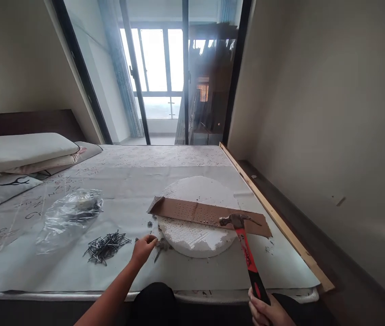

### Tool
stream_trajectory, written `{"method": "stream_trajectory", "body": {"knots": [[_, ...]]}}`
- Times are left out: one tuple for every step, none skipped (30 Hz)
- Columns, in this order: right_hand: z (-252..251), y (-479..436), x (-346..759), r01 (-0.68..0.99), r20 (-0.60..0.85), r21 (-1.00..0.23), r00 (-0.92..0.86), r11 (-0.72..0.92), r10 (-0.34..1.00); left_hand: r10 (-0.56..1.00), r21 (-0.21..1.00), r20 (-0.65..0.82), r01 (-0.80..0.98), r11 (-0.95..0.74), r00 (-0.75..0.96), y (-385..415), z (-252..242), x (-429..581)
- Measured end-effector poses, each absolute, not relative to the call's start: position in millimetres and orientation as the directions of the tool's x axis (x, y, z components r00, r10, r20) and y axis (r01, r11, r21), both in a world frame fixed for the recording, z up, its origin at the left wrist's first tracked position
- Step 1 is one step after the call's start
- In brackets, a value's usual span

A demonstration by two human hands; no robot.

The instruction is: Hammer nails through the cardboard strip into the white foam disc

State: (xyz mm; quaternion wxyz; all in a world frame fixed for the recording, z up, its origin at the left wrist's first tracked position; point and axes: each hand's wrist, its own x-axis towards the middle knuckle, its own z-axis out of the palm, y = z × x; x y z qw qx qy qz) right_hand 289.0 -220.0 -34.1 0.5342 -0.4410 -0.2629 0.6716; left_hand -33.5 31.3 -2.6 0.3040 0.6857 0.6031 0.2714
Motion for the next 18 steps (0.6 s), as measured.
{"method": "stream_trajectory", "body": {"knots": [[-32.5,-221.5,288.8,-0.516,-0.297,-0.809,-0.053,-0.281,0.953,0.989,0.633,-0.025,0.768,-0.098,0.147,31.7,-10.7,-40.8],[-31.0,-222.2,288.9,-0.537,-0.279,-0.8,-0.06,-0.267,0.958,0.984,0.525,-0.06,0.843,-0.113,0.17,31.6,-17.9,-44.9],[-29.9,-222.2,289.1,-0.554,-0.263,-0.793,-0.064,-0.254,0.963,0.979,0.428,-0.092,0.895,-0.127,0.183,31.1,-23.9,-46.2],[-29.5,-221.6,289.5,-0.573,-0.253,-0.781,-0.072,-0.248,0.965,0.974,0.348,-0.119,0.927,-0.141,0.192,30.3,-28.6,-45.4],[-29.7,-220.7,290.3,-0.591,-0.248,-0.768,-0.085,-0.249,0.965,0.97,0.289,-0.14,0.945,-0.15,0.197,29.4,-32.2,-43.0],[-30.5,-219.6,291.6,-0.607,-0.244,-0.753,-0.1,-0.253,0.965,0.968,0.25,-0.151,0.955,-0.158,0.199,28.6,-34.7,-39.6],[-31.9,-218.4,293.3,-0.622,-0.242,-0.739,-0.116,-0.26,0.963,0.967,0.226,-0.16,0.961,-0.161,0.199,28.1,-36.3,-35.7],[-33.6,-217.4,295.3,-0.635,-0.239,-0.724,-0.134,-0.268,0.962,0.966,0.211,-0.17,0.965,-0.158,0.195,27.9,-37.2,-31.7],[-35.4,-216.4,297.5,-0.647,-0.232,-0.711,-0.154,-0.276,0.96,0.965,0.201,-0.182,0.968,-0.152,0.189,28.1,-37.8,-27.9],[-37.0,-215.6,299.6,-0.655,-0.224,-0.699,-0.178,-0.285,0.958,0.964,0.192,-0.195,0.971,-0.144,0.182,28.7,-37.9,-24.4],[-38.2,-215.0,301.6,-0.668,-0.214,-0.686,-0.193,-0.288,0.958,0.963,0.182,-0.209,0.974,-0.134,0.171,29.6,-37.9,-21.4],[-38.8,-214.5,303.2,-0.683,-0.206,-0.67,-0.205,-0.291,0.957,0.961,0.17,-0.225,0.978,-0.121,0.158,30.9,-37.6,-18.7],[-38.9,-214.2,304.4,-0.695,-0.2,-0.656,-0.215,-0.294,0.956,0.96,0.158,-0.239,0.981,-0.109,0.145,32.4,-37.0,-16.5],[-38.3,-214.0,305.2,-0.706,-0.197,-0.644,-0.217,-0.293,0.956,0.959,0.148,-0.248,0.984,-0.099,0.134,33.9,-36.1,-14.8],[-37.2,-213.9,305.7,-0.717,-0.197,-0.634,-0.212,-0.289,0.957,0.959,0.139,-0.254,0.986,-0.092,0.125,35.4,-34.7,-13.6],[-35.5,-213.8,306.0,-0.726,-0.198,-0.627,-0.203,-0.283,0.959,0.959,0.131,-0.256,0.987,-0.088,0.119,36.7,-32.8,-13.0],[-33.5,-213.7,306.3,-0.726,-0.197,-0.625,-0.209,-0.287,0.958,0.96,0.126,-0.253,0.988,-0.09,0.12,37.7,-30.3,-13.0],[-31.0,-213.6,306.5,-0.718,-0.198,-0.629,-0.224,-0.299,0.954,0.961,0.124,-0.247,0.987,-0.1,0.128,38.3,-27.3,-13.7]]}}
